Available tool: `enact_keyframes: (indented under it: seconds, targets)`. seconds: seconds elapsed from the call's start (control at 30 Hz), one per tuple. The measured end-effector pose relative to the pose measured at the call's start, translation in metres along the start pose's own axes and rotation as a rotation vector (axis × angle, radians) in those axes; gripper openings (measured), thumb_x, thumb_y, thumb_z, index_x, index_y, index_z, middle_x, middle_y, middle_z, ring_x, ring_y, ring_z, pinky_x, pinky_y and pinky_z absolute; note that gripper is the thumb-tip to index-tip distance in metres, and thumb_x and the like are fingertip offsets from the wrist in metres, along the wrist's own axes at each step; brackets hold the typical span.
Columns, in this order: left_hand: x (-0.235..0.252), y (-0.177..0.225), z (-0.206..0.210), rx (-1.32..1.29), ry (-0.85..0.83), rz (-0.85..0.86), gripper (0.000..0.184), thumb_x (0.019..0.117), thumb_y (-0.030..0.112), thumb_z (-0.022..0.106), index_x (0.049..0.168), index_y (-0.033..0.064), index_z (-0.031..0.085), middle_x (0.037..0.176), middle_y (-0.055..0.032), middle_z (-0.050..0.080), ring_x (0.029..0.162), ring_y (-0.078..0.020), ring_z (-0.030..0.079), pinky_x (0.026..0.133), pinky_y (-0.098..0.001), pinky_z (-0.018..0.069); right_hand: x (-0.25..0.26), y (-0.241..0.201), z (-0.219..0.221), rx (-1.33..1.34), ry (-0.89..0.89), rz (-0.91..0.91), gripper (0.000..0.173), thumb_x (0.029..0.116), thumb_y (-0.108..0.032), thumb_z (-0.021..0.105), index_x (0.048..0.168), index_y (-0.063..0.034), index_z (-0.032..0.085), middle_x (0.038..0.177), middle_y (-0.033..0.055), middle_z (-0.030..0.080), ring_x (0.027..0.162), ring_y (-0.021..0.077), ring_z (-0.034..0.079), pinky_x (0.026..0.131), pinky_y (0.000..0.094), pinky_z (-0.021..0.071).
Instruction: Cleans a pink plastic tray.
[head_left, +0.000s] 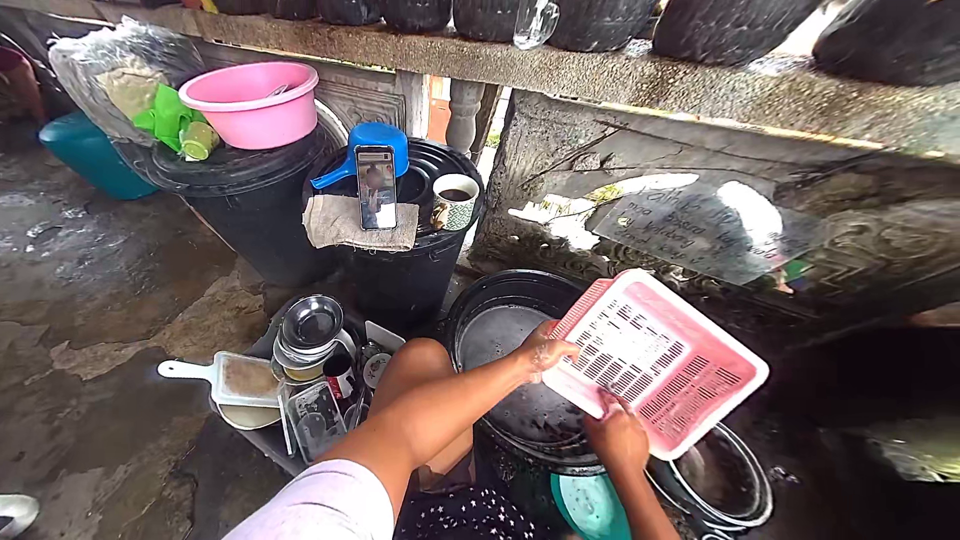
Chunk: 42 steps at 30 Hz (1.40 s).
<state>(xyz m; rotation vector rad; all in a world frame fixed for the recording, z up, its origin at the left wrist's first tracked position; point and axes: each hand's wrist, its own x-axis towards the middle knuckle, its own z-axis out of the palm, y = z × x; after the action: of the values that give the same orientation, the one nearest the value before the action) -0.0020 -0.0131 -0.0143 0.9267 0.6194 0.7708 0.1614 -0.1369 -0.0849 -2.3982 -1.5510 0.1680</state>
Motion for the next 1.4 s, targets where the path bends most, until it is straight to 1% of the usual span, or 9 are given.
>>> enact_keyframes:
  seconds: [0.13, 0.37, 0.57, 0.77, 0.93, 1.03, 1.13, 1.23, 1.4]
  targets:
    - [0.001, -0.018, 0.006, 0.064, 0.023, -0.077, 0.066, 0.0845, 0.003, 0.066, 0.146, 0.0005, 0.041, 0.118, -0.0199, 0.064, 0.099, -0.0231, 0.066, 0.084, -0.0404, 0.0567, -0.023, -0.100, -0.011, 0.131, 0.013, -0.105, 0.031, 0.0915, -0.011, 0.062, 0.117, 0.0030, 0.071, 0.134, 0.0237, 0.065, 0.119, 0.0436, 0.065, 0.093, 0.0647, 0.0522]
    - [0.000, 0.010, -0.005, -0.039, -0.006, -0.003, 0.069, 0.0822, -0.007, 0.061, 0.146, 0.0005, 0.038, 0.116, -0.0204, 0.064, 0.093, -0.0239, 0.068, 0.080, -0.0413, 0.0597, -0.002, 0.028, 0.004, 0.005, 0.124, -0.020, 0.052, 0.0863, -0.011, 0.071, 0.137, -0.0055, 0.065, 0.139, 0.0241, 0.062, 0.127, 0.0463, 0.060, 0.102, 0.0673, 0.0467]
    - [0.002, -0.008, 0.000, 0.030, -0.037, -0.112, 0.043, 0.0894, 0.002, 0.058, 0.132, 0.0003, 0.049, 0.098, -0.0123, 0.064, 0.081, -0.0173, 0.065, 0.072, -0.0352, 0.0567, -0.022, -0.095, -0.007, 0.113, 0.079, -0.205, 0.034, 0.0936, -0.008, 0.058, 0.124, -0.0005, 0.071, 0.137, 0.0201, 0.065, 0.119, 0.0406, 0.067, 0.094, 0.0629, 0.0537]
    - [0.005, 0.031, -0.028, -0.086, -0.137, -0.188, 0.030, 0.0965, 0.002, 0.046, 0.126, 0.0042, 0.051, 0.093, -0.0093, 0.066, 0.080, -0.0176, 0.068, 0.074, -0.0369, 0.0591, -0.020, 0.058, -0.013, -0.107, 0.071, -0.166, 0.033, 0.0901, 0.001, 0.064, 0.121, -0.0032, 0.074, 0.120, 0.0246, 0.071, 0.113, 0.0459, 0.067, 0.099, 0.0651, 0.0504]
    - [0.007, 0.007, 0.004, -0.170, -0.095, -0.276, 0.060, 0.1035, 0.026, 0.057, 0.158, 0.0211, 0.033, 0.151, -0.0195, 0.048, 0.134, -0.0396, 0.051, 0.094, -0.0687, 0.0486, -0.017, 0.001, -0.046, -0.058, 0.396, -0.081, 0.031, 0.0913, -0.023, 0.073, 0.097, 0.0068, 0.072, 0.105, 0.0300, 0.072, 0.103, 0.0498, 0.069, 0.084, 0.0680, 0.0528]
    - [-0.004, -0.029, 0.035, -0.044, -0.093, -0.252, 0.079, 0.0939, 0.023, 0.074, 0.157, 0.0127, 0.027, 0.132, -0.0222, 0.060, 0.115, -0.0339, 0.063, 0.088, -0.0548, 0.0558, -0.019, -0.072, -0.053, 0.168, 0.213, 0.151, 0.038, 0.0977, -0.027, 0.065, 0.110, 0.0092, 0.068, 0.114, 0.0316, 0.068, 0.109, 0.0485, 0.066, 0.091, 0.0680, 0.0499]
    - [0.010, -0.038, 0.028, -0.041, -0.015, -0.117, 0.037, 0.0946, 0.014, 0.066, 0.126, -0.0023, 0.055, 0.097, -0.0145, 0.069, 0.085, -0.0199, 0.069, 0.080, -0.0392, 0.0593, -0.029, -0.085, -0.023, 0.205, 0.114, -0.044, 0.036, 0.0974, -0.023, 0.060, 0.115, 0.0083, 0.065, 0.115, 0.0281, 0.068, 0.108, 0.0431, 0.068, 0.092, 0.0621, 0.0534]
    - [0.008, -0.026, 0.015, 0.067, -0.042, -0.106, 0.042, 0.0940, 0.011, 0.061, 0.133, -0.0011, 0.050, 0.103, -0.0154, 0.066, 0.088, -0.0205, 0.067, 0.081, -0.0392, 0.0578, -0.025, -0.015, 0.002, -0.002, 0.097, -0.428, 0.050, 0.0843, -0.024, 0.074, 0.126, 0.0027, 0.068, 0.130, 0.0225, 0.068, 0.124, 0.0412, 0.063, 0.105, 0.0594, 0.0496]
    - [0.006, -0.025, 0.024, 0.051, -0.008, -0.047, 0.053, 0.0899, 0.006, 0.065, 0.139, -0.0024, 0.047, 0.110, -0.0185, 0.065, 0.093, -0.0214, 0.066, 0.083, -0.0394, 0.0574, -0.023, -0.010, -0.015, -0.080, -0.050, -0.051, 0.061, 0.0808, -0.016, 0.077, 0.138, -0.0007, 0.062, 0.142, 0.0245, 0.059, 0.130, 0.0442, 0.057, 0.106, 0.0636, 0.0461]
